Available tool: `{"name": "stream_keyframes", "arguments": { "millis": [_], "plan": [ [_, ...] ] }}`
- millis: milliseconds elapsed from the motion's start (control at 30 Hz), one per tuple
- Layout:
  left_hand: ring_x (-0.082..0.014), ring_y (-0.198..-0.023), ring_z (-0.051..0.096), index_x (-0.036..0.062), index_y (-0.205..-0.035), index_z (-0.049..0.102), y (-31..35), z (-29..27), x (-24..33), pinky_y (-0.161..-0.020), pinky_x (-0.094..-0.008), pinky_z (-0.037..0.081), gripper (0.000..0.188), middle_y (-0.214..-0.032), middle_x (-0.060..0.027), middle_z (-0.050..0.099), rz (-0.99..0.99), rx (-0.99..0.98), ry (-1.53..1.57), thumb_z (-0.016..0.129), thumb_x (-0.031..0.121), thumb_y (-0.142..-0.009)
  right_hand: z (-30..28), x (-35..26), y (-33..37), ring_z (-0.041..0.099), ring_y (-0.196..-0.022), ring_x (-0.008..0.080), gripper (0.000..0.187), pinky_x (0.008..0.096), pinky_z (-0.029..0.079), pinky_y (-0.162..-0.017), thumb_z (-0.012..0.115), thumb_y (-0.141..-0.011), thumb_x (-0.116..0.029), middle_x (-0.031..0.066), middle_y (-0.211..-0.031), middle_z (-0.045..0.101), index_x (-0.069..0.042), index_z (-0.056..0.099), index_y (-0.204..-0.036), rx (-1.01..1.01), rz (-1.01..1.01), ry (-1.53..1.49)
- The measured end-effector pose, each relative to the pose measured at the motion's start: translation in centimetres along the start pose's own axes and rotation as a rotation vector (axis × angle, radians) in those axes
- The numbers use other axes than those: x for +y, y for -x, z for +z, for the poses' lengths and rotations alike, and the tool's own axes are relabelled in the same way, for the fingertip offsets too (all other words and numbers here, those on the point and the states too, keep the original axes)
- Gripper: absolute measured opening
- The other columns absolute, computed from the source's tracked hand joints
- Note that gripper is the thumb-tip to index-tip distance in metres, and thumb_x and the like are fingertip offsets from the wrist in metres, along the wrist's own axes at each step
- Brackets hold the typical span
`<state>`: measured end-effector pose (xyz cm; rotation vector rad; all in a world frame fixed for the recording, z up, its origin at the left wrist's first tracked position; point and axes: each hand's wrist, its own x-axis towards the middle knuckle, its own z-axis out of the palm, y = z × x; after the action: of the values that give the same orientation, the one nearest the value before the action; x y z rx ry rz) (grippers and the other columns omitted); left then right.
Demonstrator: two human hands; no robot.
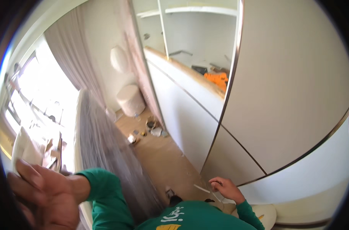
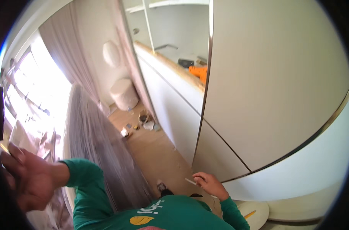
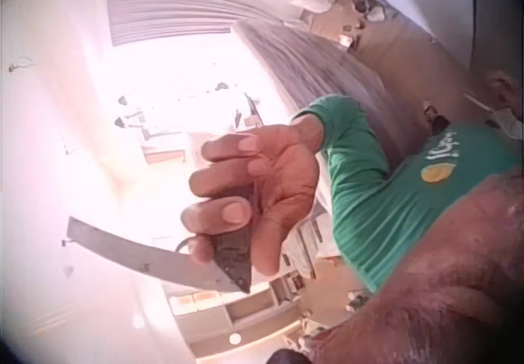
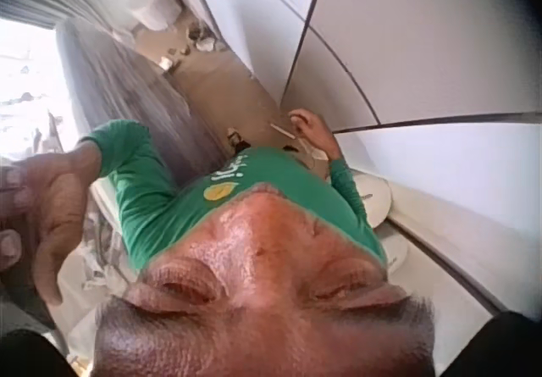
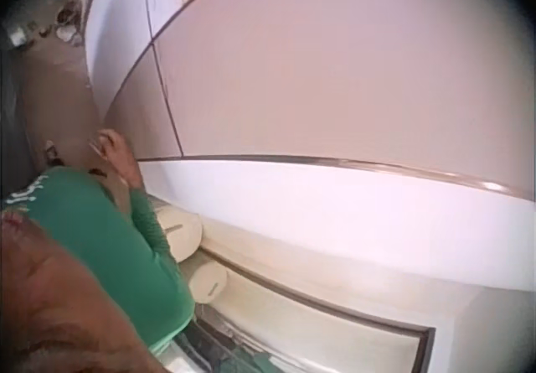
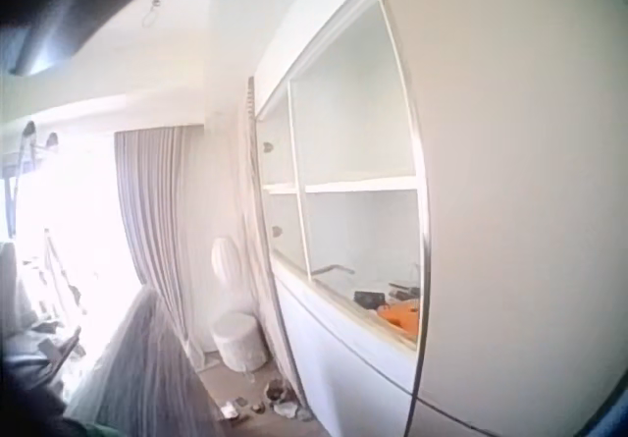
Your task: The person uses a drill, screwdriver, and pry tool to fit a wooden trim piece into a cabinet shelf, then uses an L-square and pencil to mark the shelf.
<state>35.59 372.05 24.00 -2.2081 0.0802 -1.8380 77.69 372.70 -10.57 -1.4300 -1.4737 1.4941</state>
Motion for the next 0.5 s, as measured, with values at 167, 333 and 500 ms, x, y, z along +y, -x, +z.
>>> {"name": "stream_keyframes", "arguments": {
  "millis": [167, 333, 500],
  "plan": [
    [-0.0178, -0.084, 0.04, 0.012, -0.135, 0.056, 6.1, -0.9, -11.4, -0.08, -0.0379, 0.033, 0.065, -0.1, 0.0022, 0.046, -0.01, 0.272, 0.159, 0.069, 0.059, -0.093, 3.1, -6.3, -4.2, 0.065, -0.082, 0.011, 0.026, 0.0284, 0.054, -0.078, 0.059, -0.104, -0.017, 0.0031, -0.089, 0.069, 0.001, 0.068, -0.12, 0.247, -0.034, -0.005],
    [-0.0153, -0.077, 0.042, 0.0092, -0.144, 0.05, 10.2, -1.4, -20.7, -0.072, -0.0344, 0.04, 0.075, -0.101, 0.0004, 0.047, -0.228, 0.331, 0.3, 0.061, 0.064, -0.095, 5.5, -12.9, -7.3, 0.065, -0.083, 0.0107, 0.025, 0.0281, 0.053, -0.078, 0.059, -0.104, -0.016, 0.0026, -0.09, 0.07, -0.001, 0.068, -0.122, 0.251, 0.013, -0.048],
    [-0.0164, -0.083, 0.048, 0.0106, -0.144, 0.051, 14.0, -1.1, -26.6, -0.077, -0.0369, 0.047, 0.076, -0.102, -0.0021, 0.048, -0.319, 0.176, 0.232, 0.056, 0.069, -0.096, 2.6, -21.2, -10.1, 0.071, -0.082, 0.0161, 0.023, 0.0299, 0.055, -0.077, 0.064, -0.101, -0.014, 0.0071, -0.09, 0.072, -0.003, 0.07, -0.119, 0.311, -0.243, 0.248]
  ]
}}
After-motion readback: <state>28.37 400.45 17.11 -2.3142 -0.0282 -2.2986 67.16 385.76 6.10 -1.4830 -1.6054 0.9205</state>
